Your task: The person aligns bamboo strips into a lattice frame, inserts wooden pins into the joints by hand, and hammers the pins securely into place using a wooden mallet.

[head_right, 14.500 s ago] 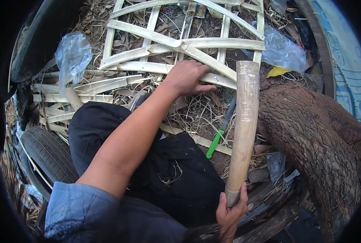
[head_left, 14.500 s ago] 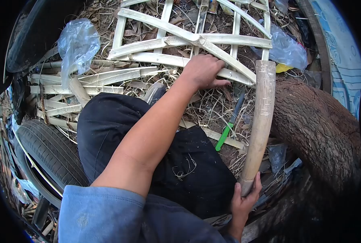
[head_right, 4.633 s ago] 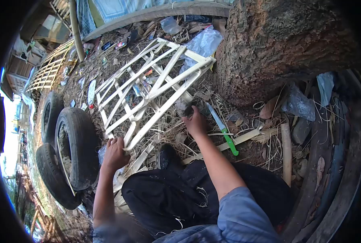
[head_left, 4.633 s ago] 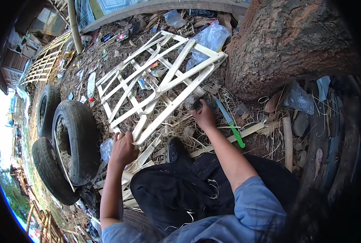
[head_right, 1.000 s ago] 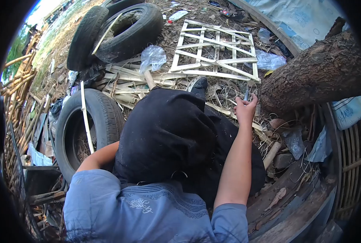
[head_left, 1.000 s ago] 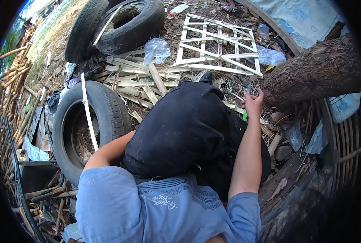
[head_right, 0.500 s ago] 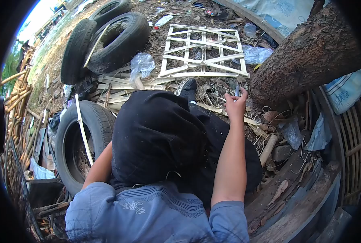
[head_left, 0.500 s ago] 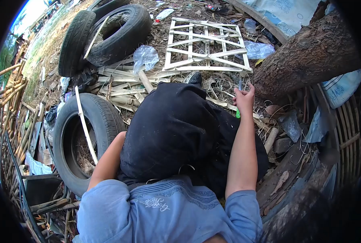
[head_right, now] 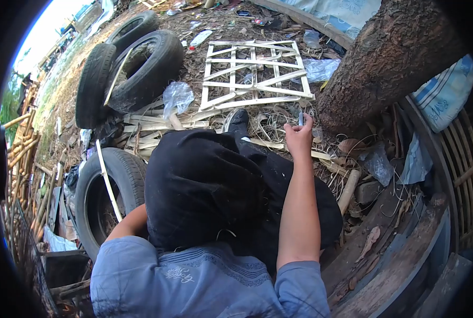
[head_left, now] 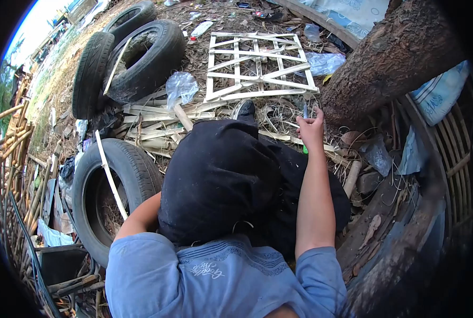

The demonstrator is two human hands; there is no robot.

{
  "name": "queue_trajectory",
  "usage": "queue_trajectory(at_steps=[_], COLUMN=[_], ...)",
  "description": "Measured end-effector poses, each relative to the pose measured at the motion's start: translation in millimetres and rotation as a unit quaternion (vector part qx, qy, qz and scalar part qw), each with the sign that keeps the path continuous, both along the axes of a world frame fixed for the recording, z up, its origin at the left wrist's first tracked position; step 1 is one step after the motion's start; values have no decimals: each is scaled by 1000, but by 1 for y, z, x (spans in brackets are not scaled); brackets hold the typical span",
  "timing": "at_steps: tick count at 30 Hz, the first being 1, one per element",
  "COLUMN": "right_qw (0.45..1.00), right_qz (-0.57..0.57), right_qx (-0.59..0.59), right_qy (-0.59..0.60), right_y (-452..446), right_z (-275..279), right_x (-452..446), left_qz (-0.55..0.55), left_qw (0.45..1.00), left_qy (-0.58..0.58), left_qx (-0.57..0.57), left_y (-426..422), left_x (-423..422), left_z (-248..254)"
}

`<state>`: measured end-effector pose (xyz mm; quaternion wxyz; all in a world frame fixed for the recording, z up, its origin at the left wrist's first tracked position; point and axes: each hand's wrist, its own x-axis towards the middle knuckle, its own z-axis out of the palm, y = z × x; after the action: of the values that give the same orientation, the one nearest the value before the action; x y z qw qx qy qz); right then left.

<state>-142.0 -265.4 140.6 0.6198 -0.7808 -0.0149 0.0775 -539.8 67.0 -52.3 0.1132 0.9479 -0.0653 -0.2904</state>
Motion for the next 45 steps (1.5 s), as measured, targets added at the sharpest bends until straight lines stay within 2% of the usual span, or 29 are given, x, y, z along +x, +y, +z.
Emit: queue_trajectory(at_steps=[2,9,12,16,25,28,29,30,32,34,35,38,42,45], right_qw=[999,993,995,994,995,988,984,978,945,918,917,914,933,949], right_qz=[-1,-7,1,4,8,-14,30,72,229,283,273,195,257,214], right_qx=[-50,-114,-96,-107,-96,-144,-171,-195,-228,-277,-288,-241,-147,-129], right_qy=[-4,-15,5,-1,10,-49,-37,-20,57,-4,-40,-261,-205,-190], right_y=[-2,3,7,6,5,9,9,9,4,-14,-24,-37,1,11], right_z=[-8,-17,0,-8,-6,-4,-4,1,26,77,101,129,165,180], right_x=[3,4,-4,-2,-3,-3,0,1,28,54,68,122,163,186], left_qz=[-1,-4,-2,10,22,36,45,48,60,65,70,99,127,108], left_qw=[1000,999,999,999,996,994,993,991,985,976,971,951,922,902], left_qy=[8,32,39,49,80,98,107,119,150,190,211,265,335,385], left_qx=[-2,6,7,3,24,34,37,42,59,81,92,124,144,161], left_y=[-3,-5,-6,-12,-6,-4,-4,-3,-2,0,3,2,-10,12], left_x=[-8,-18,-15,-15,-2,5,5,6,12,22,30,50,85,130], left_z=[0,0,-3,-11,3,14,18,22,27,30,36,50,73,105])
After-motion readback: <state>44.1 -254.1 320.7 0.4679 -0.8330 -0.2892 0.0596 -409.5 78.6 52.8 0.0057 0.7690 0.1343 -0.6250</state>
